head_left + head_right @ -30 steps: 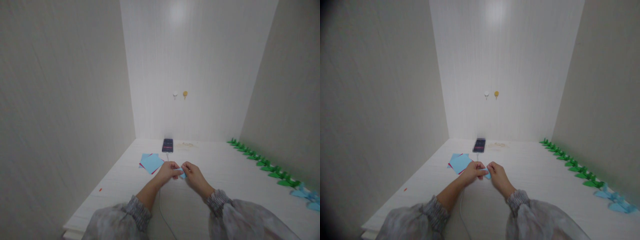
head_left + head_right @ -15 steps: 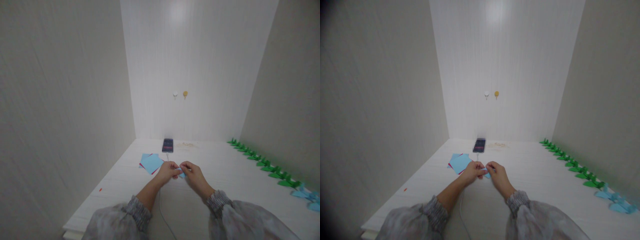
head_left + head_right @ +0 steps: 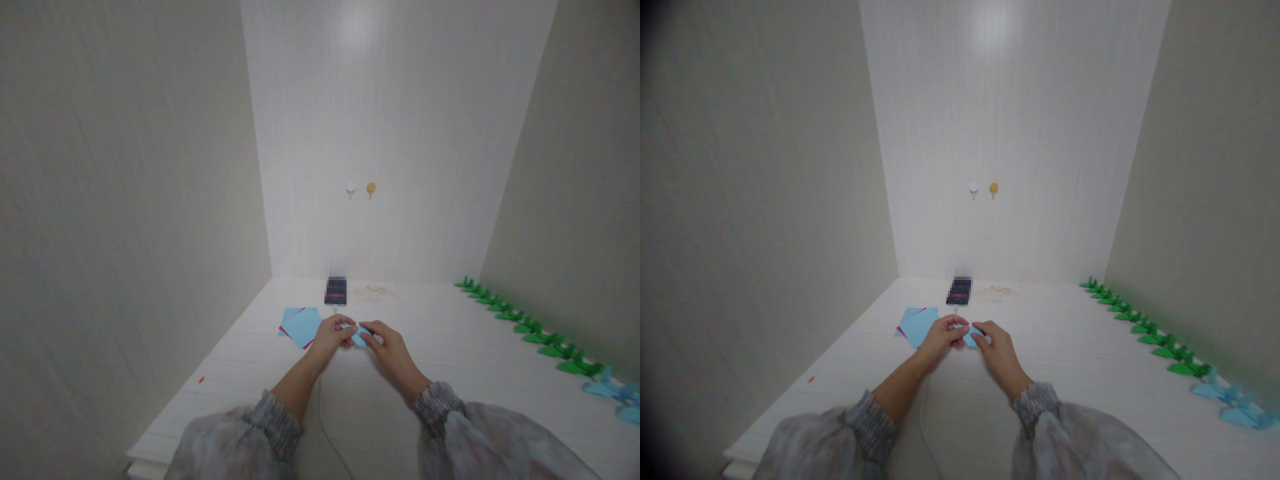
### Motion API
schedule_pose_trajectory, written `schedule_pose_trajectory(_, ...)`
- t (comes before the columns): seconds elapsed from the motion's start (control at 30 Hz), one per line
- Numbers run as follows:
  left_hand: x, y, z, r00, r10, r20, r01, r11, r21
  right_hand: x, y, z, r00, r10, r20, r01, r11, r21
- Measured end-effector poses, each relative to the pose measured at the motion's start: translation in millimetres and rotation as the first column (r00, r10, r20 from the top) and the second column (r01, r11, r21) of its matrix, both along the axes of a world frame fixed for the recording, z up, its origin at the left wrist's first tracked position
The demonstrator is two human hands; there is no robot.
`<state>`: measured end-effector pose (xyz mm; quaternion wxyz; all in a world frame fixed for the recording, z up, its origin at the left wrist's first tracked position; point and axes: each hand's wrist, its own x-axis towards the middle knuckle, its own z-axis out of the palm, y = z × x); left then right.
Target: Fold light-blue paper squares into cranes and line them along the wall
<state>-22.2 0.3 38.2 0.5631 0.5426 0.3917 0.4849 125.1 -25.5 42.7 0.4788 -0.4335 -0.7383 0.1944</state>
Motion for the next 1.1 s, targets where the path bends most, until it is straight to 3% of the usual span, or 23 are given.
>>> schedule_pose_trajectory(0.5,2.8,-4.2,-4.0,0.991,-0.092,-0.101,0.089,0.995,-0.038,-3.0,-3.1,4.0,0.995,-0.092,0.035,0.093,0.995,-0.032)
schedule_pose_trajectory(0.87,2.4,1.6,-9.5,0.997,-0.062,-0.038,0.060,0.997,-0.055,-2.9,-2.2,2.8,0.996,-0.095,0.002,0.095,0.994,-0.058)
schedule_pose_trajectory(1.1,1.9,-3.9,-3.1,0.981,-0.168,0.094,0.167,0.986,0.017,-1.9,-0.9,1.2,0.988,-0.128,-0.082,0.124,0.990,-0.060)
